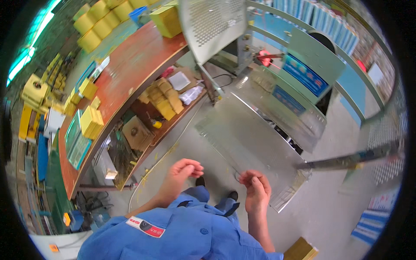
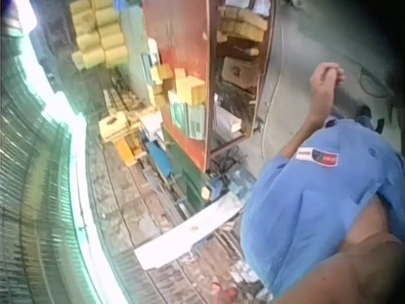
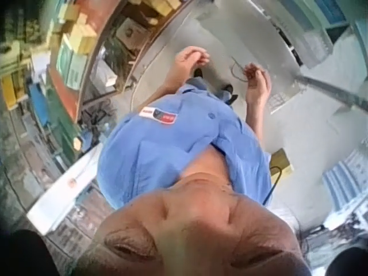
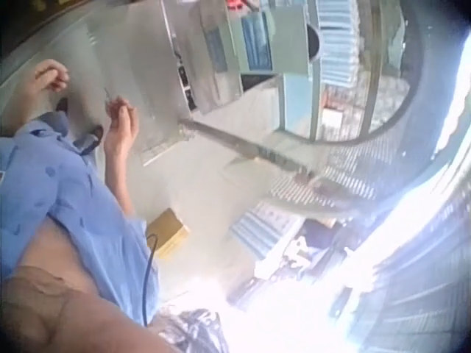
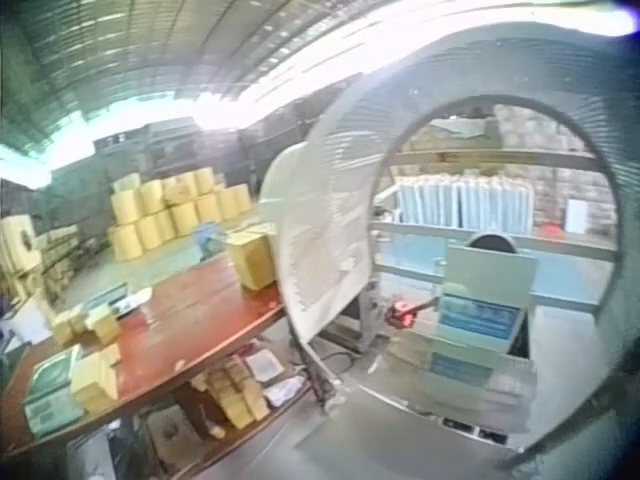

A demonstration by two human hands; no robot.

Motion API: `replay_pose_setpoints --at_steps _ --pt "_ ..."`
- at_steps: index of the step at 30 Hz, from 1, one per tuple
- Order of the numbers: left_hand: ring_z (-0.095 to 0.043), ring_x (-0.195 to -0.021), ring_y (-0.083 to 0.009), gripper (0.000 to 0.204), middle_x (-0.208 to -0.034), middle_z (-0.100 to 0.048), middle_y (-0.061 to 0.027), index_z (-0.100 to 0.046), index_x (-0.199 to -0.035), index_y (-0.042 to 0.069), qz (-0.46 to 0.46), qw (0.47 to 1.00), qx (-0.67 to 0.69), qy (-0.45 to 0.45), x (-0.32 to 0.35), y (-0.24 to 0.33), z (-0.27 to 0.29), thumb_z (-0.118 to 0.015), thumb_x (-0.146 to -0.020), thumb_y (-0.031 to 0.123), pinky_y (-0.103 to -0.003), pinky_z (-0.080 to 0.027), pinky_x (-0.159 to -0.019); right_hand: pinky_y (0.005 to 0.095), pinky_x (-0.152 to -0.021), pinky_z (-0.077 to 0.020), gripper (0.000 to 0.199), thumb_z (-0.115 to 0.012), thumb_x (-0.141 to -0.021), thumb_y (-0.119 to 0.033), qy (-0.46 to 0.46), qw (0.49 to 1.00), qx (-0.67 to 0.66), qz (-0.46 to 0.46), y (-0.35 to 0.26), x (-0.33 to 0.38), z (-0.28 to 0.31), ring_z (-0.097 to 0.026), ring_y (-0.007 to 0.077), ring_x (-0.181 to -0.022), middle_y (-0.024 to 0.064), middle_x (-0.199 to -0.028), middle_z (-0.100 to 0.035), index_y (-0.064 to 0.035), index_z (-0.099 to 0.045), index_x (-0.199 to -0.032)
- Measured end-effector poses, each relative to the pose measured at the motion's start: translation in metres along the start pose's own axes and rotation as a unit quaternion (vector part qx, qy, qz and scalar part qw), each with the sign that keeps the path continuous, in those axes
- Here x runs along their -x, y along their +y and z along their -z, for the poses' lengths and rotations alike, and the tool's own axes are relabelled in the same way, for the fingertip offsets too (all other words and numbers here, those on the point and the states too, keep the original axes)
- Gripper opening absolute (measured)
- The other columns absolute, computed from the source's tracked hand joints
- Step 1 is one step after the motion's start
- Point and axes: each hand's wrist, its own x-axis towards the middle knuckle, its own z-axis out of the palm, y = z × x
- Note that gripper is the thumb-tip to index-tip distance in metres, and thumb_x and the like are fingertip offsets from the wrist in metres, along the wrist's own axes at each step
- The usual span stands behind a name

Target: The recorder prepares stacks of yellow paper with white labels and uses a strapping machine to bundle them.

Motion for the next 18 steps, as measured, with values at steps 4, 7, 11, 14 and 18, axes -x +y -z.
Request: replay_pose_setpoints --at_steps 4,7,11,14,18 --pt "-0.066 -0.093 -0.0193 0.023 -0.104 -0.067 -0.0123 -0.061 -0.111 -0.001 -0.026 0.990 0.030 0.133 0.005 0.000 0.082 -0.044 -0.100 0.009 -0.033 -0.053 -0.085 0.0358 -0.085 -0.0506 0.022 -0.052 -0.094 -0.010 -0.120 0.990 0.018 -0.068 0.034 -0.057 -0.068 -0.065 0.0223 -0.093 0.0127 -0.100 -0.068 0.0011 -0.064 -0.108" --pt "-0.066 -0.092 -0.0199 0.023 -0.103 -0.067 -0.0130 -0.061 -0.112 -0.001 -0.035 0.976 0.028 0.215 -0.006 0.005 0.135 -0.045 -0.099 0.011 -0.034 -0.053 -0.085 0.0358 -0.085 -0.0508 0.021 -0.052 -0.094 -0.010 -0.175 0.979 0.001 -0.108 0.073 -0.098 -0.127 -0.065 0.0214 -0.092 0.0119 -0.099 -0.068 0.0011 -0.064 -0.108" --pt "-0.066 -0.091 -0.0196 0.023 -0.101 -0.067 -0.0125 -0.061 -0.110 -0.002 -0.048 0.976 0.024 0.209 -0.064 0.007 0.207 -0.046 -0.100 0.012 -0.033 -0.053 -0.084 0.0350 -0.085 -0.0511 0.021 -0.050 -0.096 -0.008 -0.195 0.976 -0.030 -0.094 0.148 -0.156 -0.215 -0.066 0.0211 -0.092 0.0125 -0.100 -0.069 0.0015 -0.064 -0.108" --pt "-0.066 -0.090 -0.0183 0.021 -0.099 -0.068 -0.0115 -0.062 -0.108 -0.002 -0.060 0.983 -0.015 0.172 -0.145 0.007 0.257 -0.047 -0.100 0.010 -0.032 -0.053 -0.083 0.0335 -0.086 -0.0508 0.020 -0.050 -0.097 -0.006 -0.177 0.982 -0.030 -0.061 0.229 -0.209 -0.260 -0.065 0.0189 -0.094 0.0113 -0.101 -0.069 0.0022 -0.064 -0.109" --pt "-0.065 -0.091 -0.0164 0.018 -0.100 -0.068 -0.0101 -0.063 -0.107 -0.003 -0.083 0.982 -0.100 0.134 -0.269 -0.010 0.312 -0.050 -0.099 0.008 -0.031 -0.053 -0.084 0.0320 -0.085 -0.0502 0.019 -0.050 -0.097 -0.005 -0.109 0.994 0.018 -0.013 0.341 -0.289 -0.280 -0.064 0.0173 -0.092 0.0090 -0.098 -0.069 0.0016 -0.064 -0.107"
